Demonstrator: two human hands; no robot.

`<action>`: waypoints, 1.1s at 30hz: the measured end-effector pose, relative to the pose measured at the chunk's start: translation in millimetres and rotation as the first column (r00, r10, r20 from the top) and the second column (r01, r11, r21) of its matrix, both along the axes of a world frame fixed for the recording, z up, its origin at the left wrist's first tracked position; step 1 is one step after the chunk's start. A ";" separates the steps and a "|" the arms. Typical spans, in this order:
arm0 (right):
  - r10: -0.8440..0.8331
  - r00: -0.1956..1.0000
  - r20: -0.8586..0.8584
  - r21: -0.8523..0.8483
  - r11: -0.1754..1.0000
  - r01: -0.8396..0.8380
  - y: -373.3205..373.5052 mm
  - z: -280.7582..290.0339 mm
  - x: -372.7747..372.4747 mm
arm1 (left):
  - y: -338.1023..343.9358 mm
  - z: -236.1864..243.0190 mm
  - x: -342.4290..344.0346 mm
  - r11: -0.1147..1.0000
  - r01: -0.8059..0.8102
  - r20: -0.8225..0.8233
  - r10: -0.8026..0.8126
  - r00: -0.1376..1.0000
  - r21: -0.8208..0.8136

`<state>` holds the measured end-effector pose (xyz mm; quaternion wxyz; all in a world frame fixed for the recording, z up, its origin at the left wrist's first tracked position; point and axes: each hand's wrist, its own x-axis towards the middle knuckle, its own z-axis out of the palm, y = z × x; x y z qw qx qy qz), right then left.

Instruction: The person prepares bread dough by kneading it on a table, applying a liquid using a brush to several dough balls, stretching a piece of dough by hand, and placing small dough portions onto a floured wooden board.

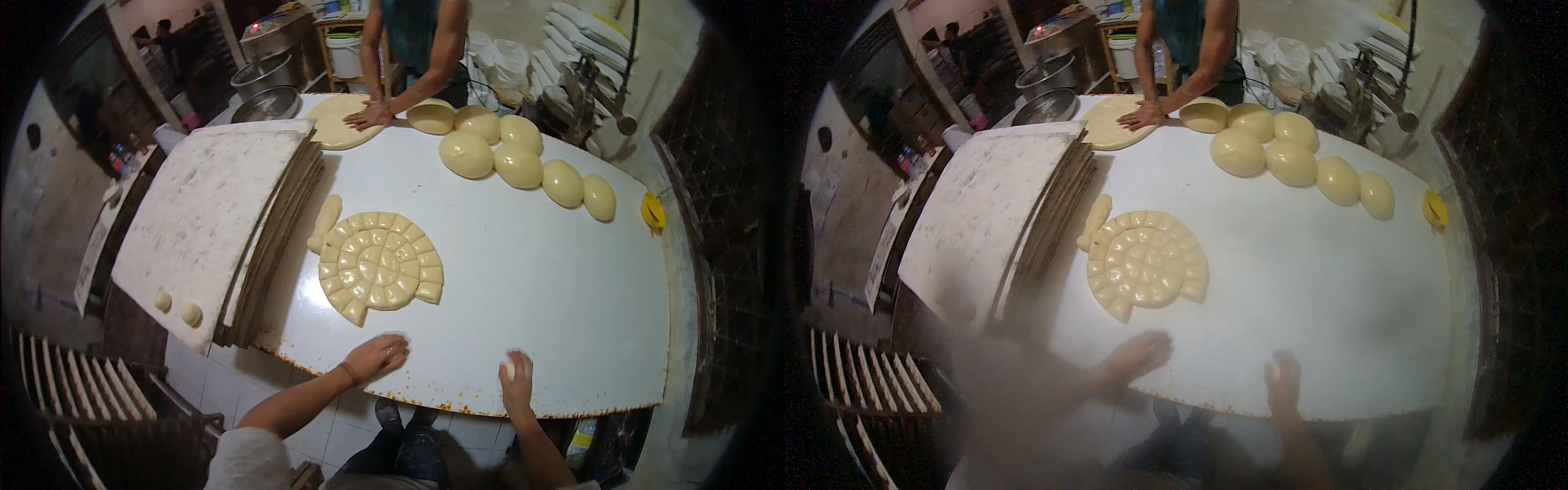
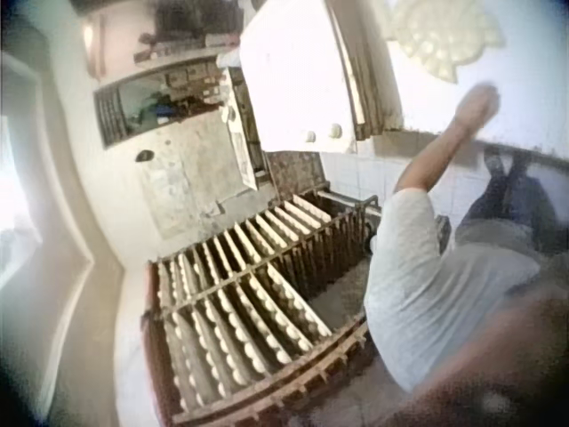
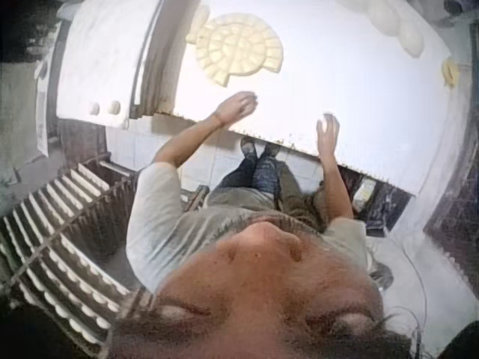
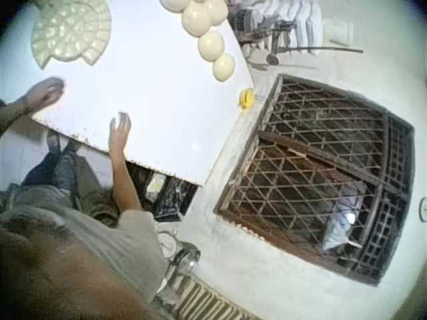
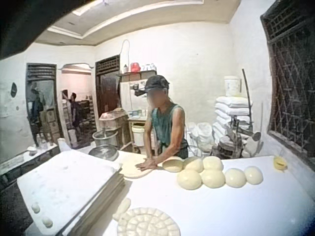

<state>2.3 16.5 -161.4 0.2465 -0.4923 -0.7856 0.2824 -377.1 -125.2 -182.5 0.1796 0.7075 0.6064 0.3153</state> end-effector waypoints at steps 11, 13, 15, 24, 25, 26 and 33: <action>-0.029 0.999 -0.028 0.006 1.000 0.030 26.8 8.5 -26.6 | 42.0 25.2 35.1 0.964 -0.265 0.096 0.262 0.960 0.016; 0.123 0.992 0.025 0.068 0.990 -0.124 8.3 0.2 -36.9 | 75.3 24.0 66.7 0.870 -0.487 0.077 0.482 0.873 0.075; 0.237 0.968 0.085 0.091 0.965 -0.244 -4.4 -18.9 -9.4 | 46.7 24.9 87.3 0.936 -0.320 0.046 0.317 0.947 0.145; 0.127 0.991 -0.038 0.069 0.990 -0.124 0.9 -8.3 -37.0 | 20.5 24.7 69.8 0.870 -0.393 -0.004 0.413 0.911 0.298; 0.108 0.985 -0.132 -0.052 0.992 -0.115 -14.8 -23.2 -25.8 | 0.6 1.0 72.0 0.893 -0.409 0.044 0.409 0.912 0.189; 0.048 0.978 -0.202 -0.164 0.983 -0.082 -20.1 -31.7 -8.2 | -8.5 2.9 82.0 0.869 -0.488 0.211 0.463 0.861 0.086; -0.635 0.722 -0.274 -0.830 0.536 0.156 -61.6 73.7 -36.4 | -122.1 132.2 16.9 0.830 0.021 0.776 0.529 -0.342 -0.557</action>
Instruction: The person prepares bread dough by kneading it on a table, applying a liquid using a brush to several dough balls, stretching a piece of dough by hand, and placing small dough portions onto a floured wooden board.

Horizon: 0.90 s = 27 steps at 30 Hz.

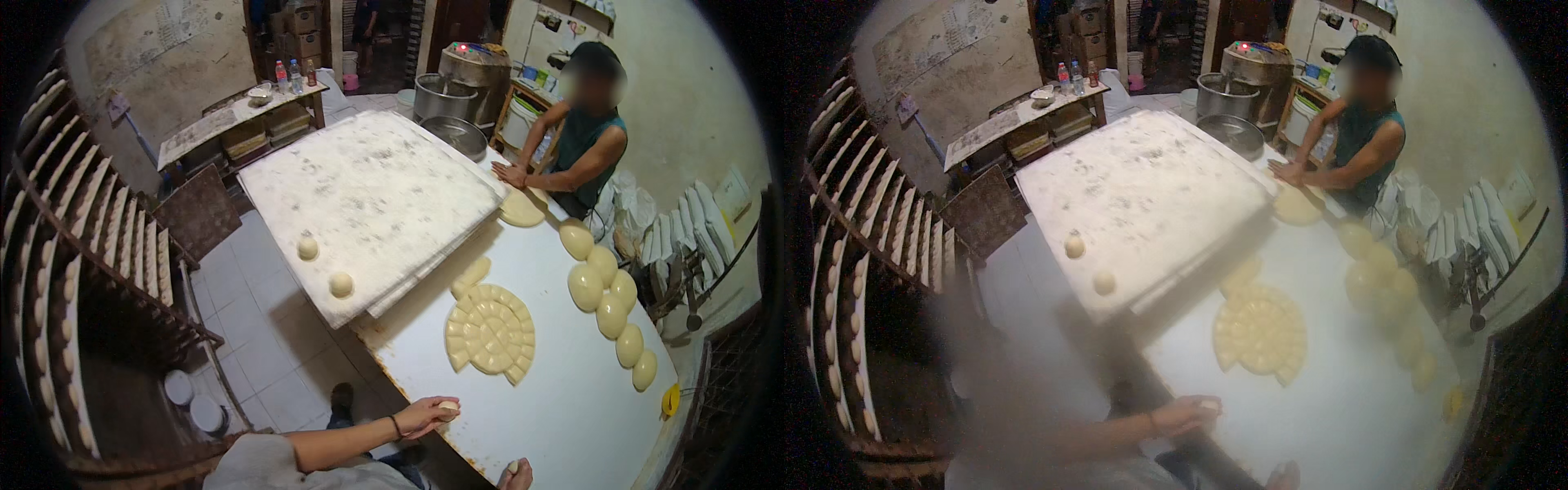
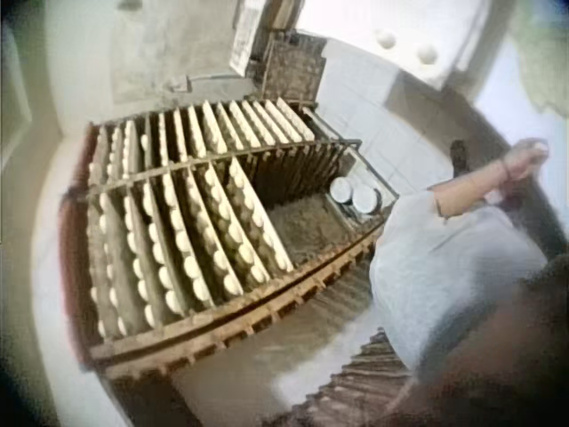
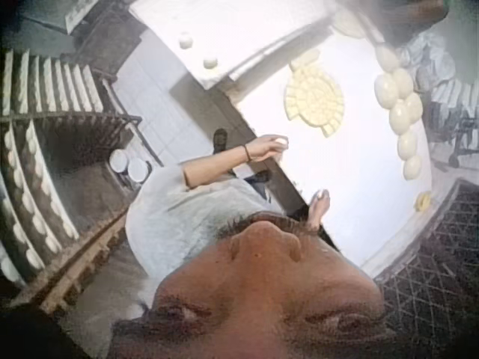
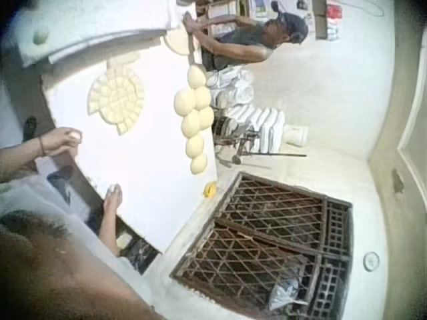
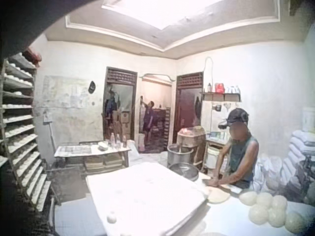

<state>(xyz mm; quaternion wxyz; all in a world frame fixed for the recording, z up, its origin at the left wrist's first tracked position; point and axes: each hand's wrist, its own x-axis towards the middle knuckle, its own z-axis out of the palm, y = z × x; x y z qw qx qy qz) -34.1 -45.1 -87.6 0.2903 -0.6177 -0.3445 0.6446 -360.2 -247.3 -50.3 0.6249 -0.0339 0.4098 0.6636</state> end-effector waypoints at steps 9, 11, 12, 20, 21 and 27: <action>0.473 0.871 0.135 0.294 0.820 -0.491 -70.9 117.0 -234.5 | -214.2 136.9 -439.7 0.742 -0.660 -0.976 -0.031 -0.216 0.123; 0.677 0.725 0.127 0.332 0.660 -0.674 -86.9 154.2 -317.4 | -246.2 124.0 -515.9 0.702 -0.705 -0.937 -0.306 -0.168 -0.103; 0.731 0.662 0.166 0.422 0.554 -0.718 -91.3 154.9 -355.2 | -247.4 111.2 -536.4 0.719 -0.676 -0.920 -0.359 -0.157 -0.165; 0.834 0.191 0.518 0.693 -0.277 -0.666 -221.0 185.0 -689.0 | -279.8 88.0 -536.5 0.750 -0.661 -0.976 -0.152 -0.156 -0.011; 0.710 0.196 0.676 0.615 -0.398 -0.681 -239.8 187.6 -714.1 | -283.7 90.1 -528.1 0.749 -0.662 -0.996 -0.052 -0.077 0.013; 0.594 0.140 0.792 0.483 -0.468 -0.740 -250.1 182.0 -726.7 | -355.1 -16.2 -447.5 0.628 -0.776 -0.971 0.153 0.184 -0.048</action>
